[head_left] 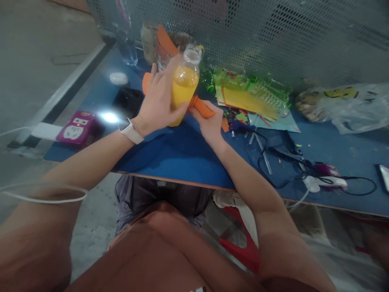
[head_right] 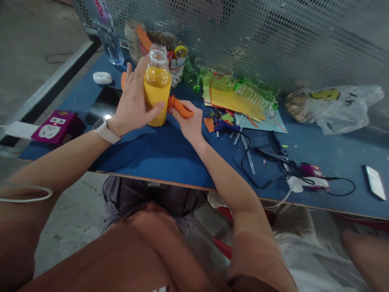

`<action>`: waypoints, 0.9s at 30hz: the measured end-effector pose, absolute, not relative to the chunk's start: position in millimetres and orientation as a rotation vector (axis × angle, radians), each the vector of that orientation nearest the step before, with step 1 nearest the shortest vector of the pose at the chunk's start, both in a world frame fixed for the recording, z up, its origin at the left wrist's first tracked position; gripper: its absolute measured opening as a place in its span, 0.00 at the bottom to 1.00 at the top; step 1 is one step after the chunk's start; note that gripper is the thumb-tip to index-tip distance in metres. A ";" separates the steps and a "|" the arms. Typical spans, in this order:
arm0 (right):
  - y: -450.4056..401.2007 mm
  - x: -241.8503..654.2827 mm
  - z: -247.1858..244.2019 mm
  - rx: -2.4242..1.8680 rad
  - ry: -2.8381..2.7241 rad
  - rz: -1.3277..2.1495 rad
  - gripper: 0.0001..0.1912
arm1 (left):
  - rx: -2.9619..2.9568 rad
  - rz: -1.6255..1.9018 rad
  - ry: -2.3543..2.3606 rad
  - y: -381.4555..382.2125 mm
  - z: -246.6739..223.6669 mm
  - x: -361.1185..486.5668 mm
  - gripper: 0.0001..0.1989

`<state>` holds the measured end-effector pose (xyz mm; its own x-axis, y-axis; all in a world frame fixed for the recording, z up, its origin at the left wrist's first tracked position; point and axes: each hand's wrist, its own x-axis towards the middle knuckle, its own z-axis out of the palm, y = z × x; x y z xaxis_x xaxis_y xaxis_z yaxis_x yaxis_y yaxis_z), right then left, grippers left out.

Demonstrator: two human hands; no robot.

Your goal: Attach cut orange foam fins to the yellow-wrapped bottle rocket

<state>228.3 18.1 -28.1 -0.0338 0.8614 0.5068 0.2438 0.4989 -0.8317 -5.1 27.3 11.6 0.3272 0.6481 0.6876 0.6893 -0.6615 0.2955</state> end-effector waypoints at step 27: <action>22.5 221.3 -24.2 -0.957 -1.547 0.604 0.27 | -2.475 -1.349 -1.160 33.1 5.4 -4.3 0.48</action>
